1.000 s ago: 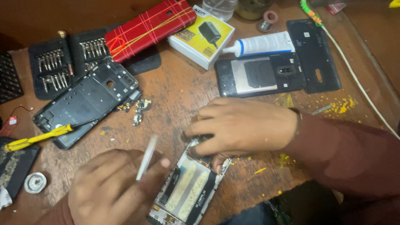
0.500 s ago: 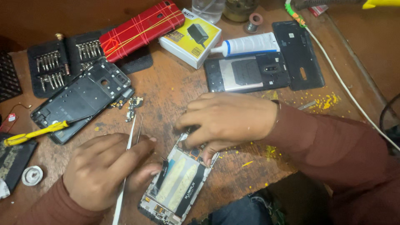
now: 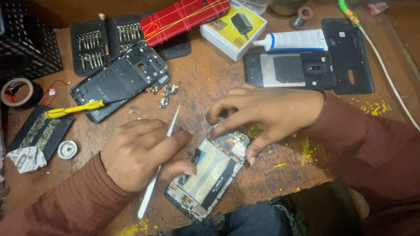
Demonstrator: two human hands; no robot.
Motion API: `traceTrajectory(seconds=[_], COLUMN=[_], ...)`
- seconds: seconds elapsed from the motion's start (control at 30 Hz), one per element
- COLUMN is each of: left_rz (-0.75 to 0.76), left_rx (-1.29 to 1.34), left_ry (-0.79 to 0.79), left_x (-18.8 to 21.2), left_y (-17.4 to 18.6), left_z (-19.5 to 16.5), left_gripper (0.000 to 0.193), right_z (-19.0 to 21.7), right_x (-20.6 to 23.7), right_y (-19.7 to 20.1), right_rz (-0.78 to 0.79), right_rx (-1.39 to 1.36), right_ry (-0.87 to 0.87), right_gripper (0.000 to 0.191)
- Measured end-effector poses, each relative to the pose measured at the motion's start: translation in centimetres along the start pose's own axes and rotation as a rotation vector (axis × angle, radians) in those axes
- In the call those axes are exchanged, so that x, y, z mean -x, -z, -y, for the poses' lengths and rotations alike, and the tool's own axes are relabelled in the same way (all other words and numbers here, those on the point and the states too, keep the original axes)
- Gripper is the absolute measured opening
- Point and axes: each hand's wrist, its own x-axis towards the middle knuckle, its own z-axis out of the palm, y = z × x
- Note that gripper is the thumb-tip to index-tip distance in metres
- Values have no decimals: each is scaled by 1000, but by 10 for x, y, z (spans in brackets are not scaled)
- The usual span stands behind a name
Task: The person uses tweezers to place and adjust small components on a disassembled mobile phone motherboard. They then use a yellow screwdriver to tighten screws on the phone's back cover.
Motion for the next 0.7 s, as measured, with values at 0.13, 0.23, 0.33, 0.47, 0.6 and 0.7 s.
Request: traceTrajectory(seconds=[0.13, 0.23, 0.33, 0.47, 0.6, 0.7], left_rz=[9, 10, 4, 22, -14, -8], left_rx=[-1, -11, -5, 17, 133, 148], left_ry=[-23, -3, -8, 101, 137, 145], left_x=[1, -1, -4, -6, -4, -2], left_y=[-1, -4, -10, -16, -12, -11], left_z=[0, 1, -2, -7, -5, -2], left_gripper=[52, 54, 56, 58, 51, 53], right_z=[4, 9, 13, 10, 12, 13], right_x=[-1, -1, -1, -5, -2, 0], right_y=[1, 0, 0, 1, 1, 4], right_rz=[-17, 10, 16, 3, -28, -38], right_rx=[28, 84, 113, 159, 173, 212], right_ry=[-6, -32, -55, -5, 10, -44], right_gripper=[76, 68, 71, 77, 72, 72])
